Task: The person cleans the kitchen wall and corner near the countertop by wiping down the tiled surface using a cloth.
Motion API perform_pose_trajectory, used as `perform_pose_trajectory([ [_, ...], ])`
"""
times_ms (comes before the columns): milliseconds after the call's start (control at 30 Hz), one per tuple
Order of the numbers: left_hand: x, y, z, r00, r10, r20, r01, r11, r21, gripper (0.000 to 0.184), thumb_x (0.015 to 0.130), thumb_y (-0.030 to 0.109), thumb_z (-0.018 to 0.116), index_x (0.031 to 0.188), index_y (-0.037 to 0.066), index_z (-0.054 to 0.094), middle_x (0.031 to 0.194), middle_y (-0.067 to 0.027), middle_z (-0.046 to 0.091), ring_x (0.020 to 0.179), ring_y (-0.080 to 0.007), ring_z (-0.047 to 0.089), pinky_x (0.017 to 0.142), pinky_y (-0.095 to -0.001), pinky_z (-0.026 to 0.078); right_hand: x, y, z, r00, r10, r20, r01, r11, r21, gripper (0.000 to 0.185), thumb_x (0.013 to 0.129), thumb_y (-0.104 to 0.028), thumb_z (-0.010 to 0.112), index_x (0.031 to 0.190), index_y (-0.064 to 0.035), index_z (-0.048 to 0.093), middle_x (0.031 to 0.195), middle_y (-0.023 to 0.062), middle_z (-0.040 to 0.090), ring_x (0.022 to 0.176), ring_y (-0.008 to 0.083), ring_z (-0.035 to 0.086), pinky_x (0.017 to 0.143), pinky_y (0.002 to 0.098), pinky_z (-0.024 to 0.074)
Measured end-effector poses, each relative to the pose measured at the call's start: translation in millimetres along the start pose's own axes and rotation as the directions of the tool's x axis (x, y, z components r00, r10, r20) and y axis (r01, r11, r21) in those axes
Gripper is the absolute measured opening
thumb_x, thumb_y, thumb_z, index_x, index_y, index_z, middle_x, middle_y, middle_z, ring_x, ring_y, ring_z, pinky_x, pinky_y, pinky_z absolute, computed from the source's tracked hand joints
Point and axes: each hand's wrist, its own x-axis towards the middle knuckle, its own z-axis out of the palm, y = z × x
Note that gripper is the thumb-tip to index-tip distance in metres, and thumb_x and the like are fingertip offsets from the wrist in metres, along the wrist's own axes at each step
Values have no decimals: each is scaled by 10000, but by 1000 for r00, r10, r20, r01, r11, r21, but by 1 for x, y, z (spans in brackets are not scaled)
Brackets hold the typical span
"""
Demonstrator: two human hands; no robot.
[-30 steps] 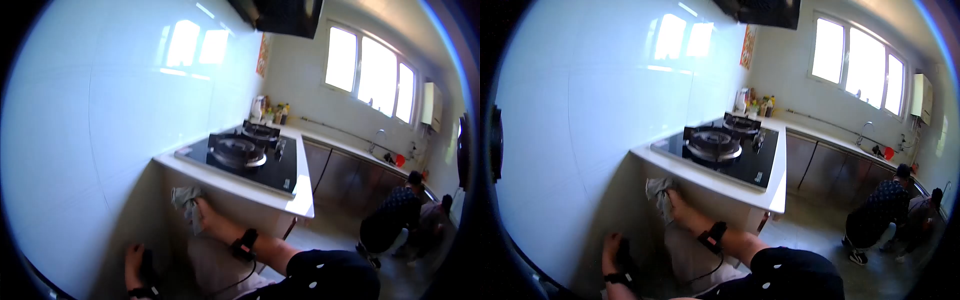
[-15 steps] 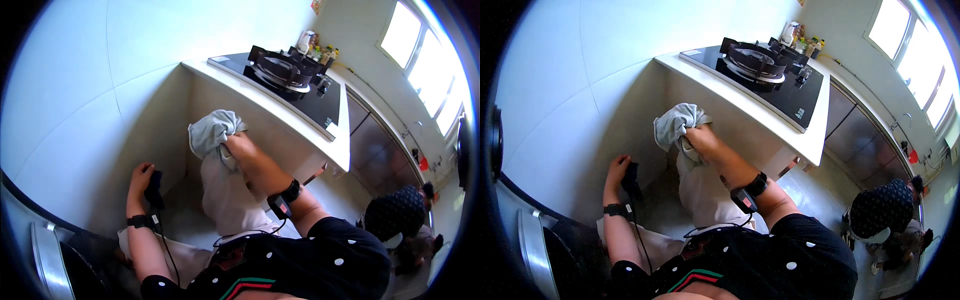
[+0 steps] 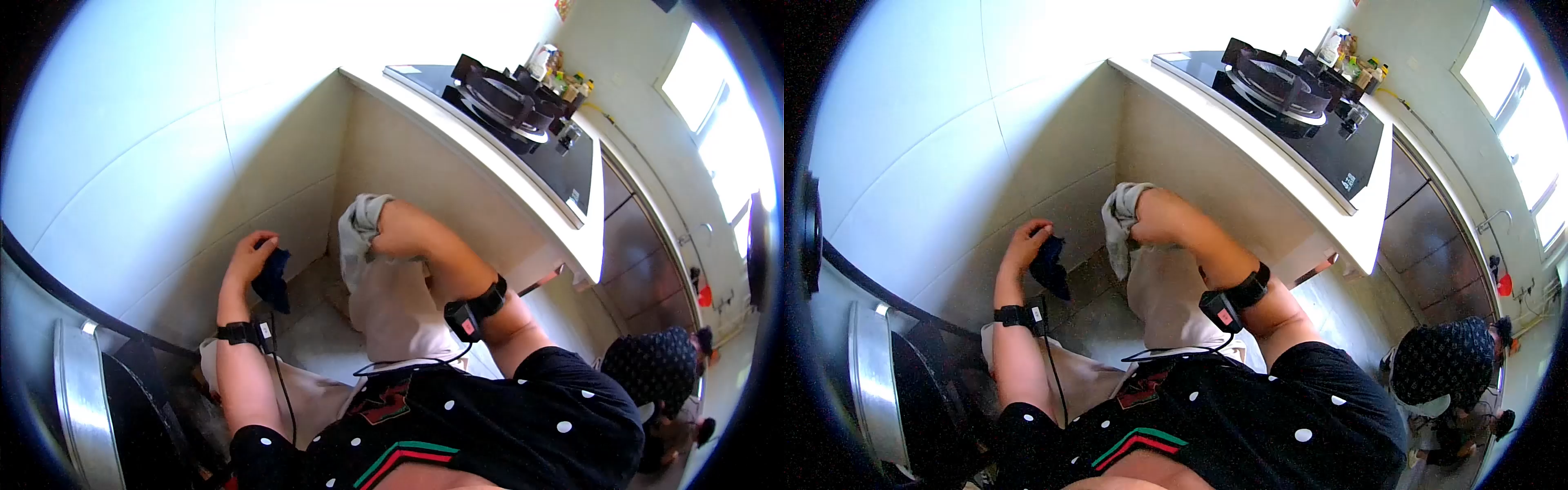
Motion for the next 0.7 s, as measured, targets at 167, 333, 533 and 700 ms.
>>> perform_pose_trajectory([
  [167,8,-6,-4,996,-2,-86,1,1000,-1,279,879,271,617,1038,45,647,930,-44,637,859,-152,562,788,-284,438,-25,-19,-21,949,75,-308,-109,989,-95,247,627,-113,622,854,-18,643,827,246,627,812,399,622,709,424,511],
  [333,6,6,5,993,-29,-114,22,998,-64,284,871,269,627,1021,30,648,909,-42,634,827,-137,559,755,-264,440,-58,-39,-64,949,-76,-305,-71,894,-442,154,663,-92,615,796,-28,662,820,197,654,831,364,632,751,419,516],
  [533,-6,26,24,983,152,100,-122,959,-256,337,871,276,628,1117,45,620,931,-49,633,869,-138,565,788,-277,454,-43,-36,-53,994,-111,-8,84,794,-602,184,640,-18,594,811,-54,649,847,176,642,853,370,605,731,422,499],
  [700,-18,39,36,911,262,319,-168,941,-294,461,847,234,655,1270,93,537,1031,-95,631,963,-161,559,870,-293,431,-30,-37,-33,994,-112,-13,74,734,-675,147,705,-29,595,837,-61,652,865,163,650,851,359,621,723,429,504],
])
